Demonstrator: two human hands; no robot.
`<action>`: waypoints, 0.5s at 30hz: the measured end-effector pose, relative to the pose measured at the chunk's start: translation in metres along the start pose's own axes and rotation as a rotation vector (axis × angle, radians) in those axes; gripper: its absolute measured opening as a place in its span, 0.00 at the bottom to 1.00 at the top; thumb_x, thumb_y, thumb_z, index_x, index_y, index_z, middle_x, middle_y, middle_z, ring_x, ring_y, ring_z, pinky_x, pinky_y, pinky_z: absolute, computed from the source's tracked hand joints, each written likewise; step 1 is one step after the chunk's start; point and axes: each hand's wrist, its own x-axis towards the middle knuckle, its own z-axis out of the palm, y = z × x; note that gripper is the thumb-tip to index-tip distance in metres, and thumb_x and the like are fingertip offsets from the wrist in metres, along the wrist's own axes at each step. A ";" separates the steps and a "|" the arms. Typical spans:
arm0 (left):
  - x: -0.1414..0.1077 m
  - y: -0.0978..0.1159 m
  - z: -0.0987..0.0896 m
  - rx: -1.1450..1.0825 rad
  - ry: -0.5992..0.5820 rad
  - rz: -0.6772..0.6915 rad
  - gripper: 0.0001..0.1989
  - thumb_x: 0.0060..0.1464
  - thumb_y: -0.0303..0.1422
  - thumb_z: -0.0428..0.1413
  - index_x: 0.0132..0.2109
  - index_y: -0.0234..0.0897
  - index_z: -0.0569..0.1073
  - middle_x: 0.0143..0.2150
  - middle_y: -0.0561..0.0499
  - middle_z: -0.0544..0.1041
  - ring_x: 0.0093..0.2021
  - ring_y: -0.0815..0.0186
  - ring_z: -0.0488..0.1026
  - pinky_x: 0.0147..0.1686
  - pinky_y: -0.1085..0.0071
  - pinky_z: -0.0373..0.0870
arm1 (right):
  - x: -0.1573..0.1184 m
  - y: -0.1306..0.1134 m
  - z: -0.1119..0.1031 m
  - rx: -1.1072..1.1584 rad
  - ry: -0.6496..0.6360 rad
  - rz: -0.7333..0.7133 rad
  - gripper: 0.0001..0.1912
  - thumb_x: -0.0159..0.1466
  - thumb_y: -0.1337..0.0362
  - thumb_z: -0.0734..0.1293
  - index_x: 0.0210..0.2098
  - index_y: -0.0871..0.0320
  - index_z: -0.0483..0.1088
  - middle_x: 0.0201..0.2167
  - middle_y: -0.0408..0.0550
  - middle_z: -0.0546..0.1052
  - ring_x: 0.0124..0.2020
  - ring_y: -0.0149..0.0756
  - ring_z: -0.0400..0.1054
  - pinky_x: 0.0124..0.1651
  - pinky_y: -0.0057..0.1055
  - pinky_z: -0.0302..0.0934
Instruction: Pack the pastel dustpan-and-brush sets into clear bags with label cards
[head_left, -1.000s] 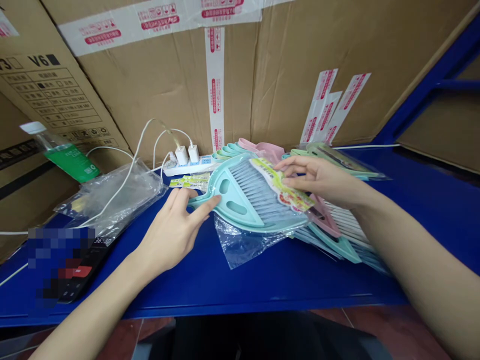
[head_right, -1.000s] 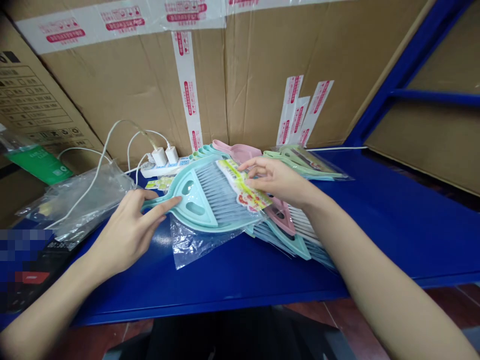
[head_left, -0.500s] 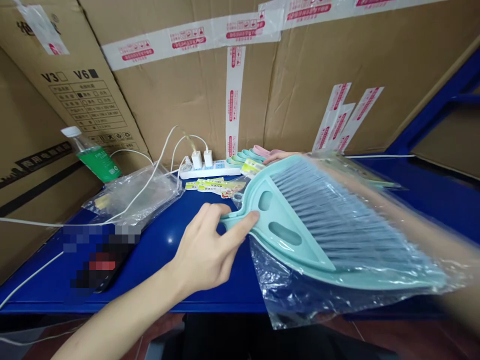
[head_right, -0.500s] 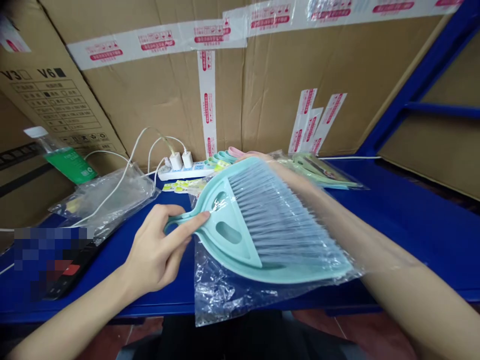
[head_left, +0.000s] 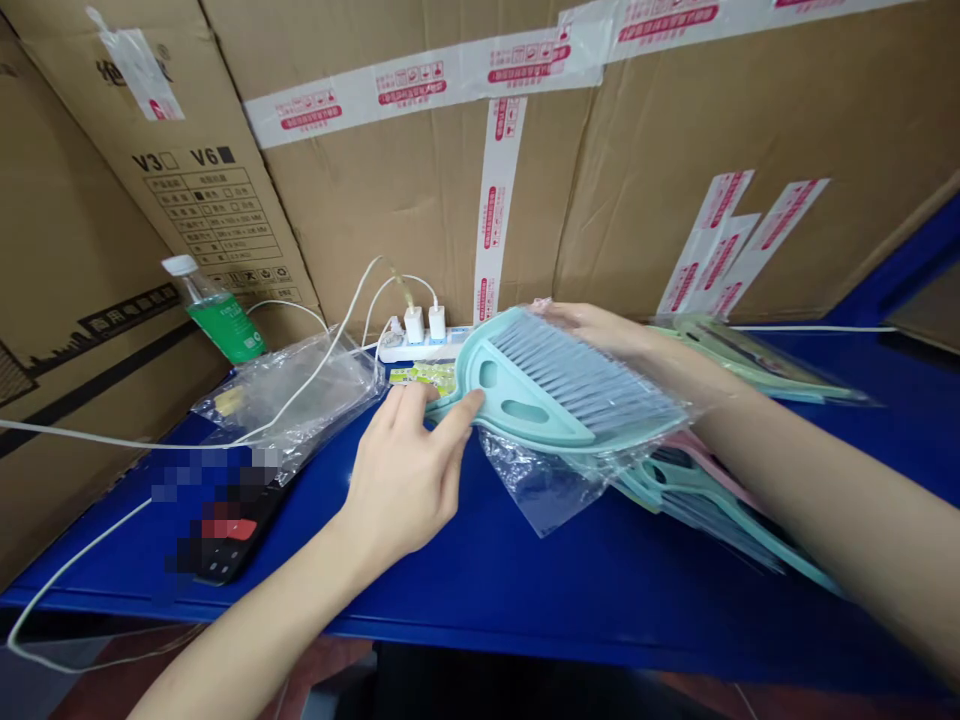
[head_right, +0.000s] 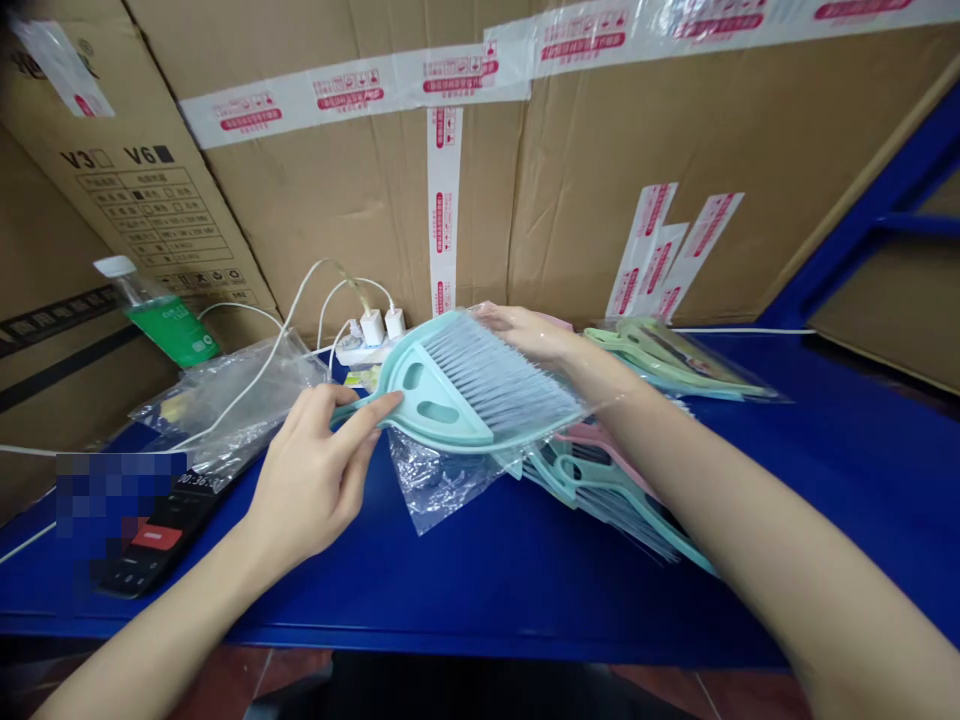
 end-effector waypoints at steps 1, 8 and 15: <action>0.000 0.000 0.000 0.000 -0.017 -0.004 0.18 0.64 0.27 0.44 0.54 0.37 0.73 0.38 0.45 0.68 0.38 0.60 0.67 0.35 0.64 0.70 | -0.003 0.004 -0.005 0.039 0.014 0.020 0.15 0.69 0.58 0.65 0.53 0.56 0.70 0.54 0.52 0.73 0.49 0.41 0.71 0.50 0.44 0.69; 0.001 0.002 0.006 -0.008 -0.052 0.023 0.18 0.64 0.27 0.44 0.54 0.37 0.74 0.36 0.46 0.68 0.36 0.60 0.66 0.34 0.64 0.70 | -0.032 0.008 -0.047 0.000 0.049 0.004 0.08 0.60 0.54 0.69 0.33 0.51 0.76 0.32 0.47 0.79 0.34 0.39 0.73 0.40 0.40 0.70; 0.003 0.000 0.009 0.009 -0.039 0.050 0.17 0.64 0.27 0.44 0.52 0.34 0.75 0.37 0.45 0.67 0.36 0.60 0.65 0.33 0.65 0.70 | -0.040 -0.016 -0.040 -0.323 -0.242 -0.039 0.13 0.58 0.50 0.68 0.34 0.51 0.78 0.34 0.46 0.80 0.26 0.37 0.72 0.25 0.33 0.61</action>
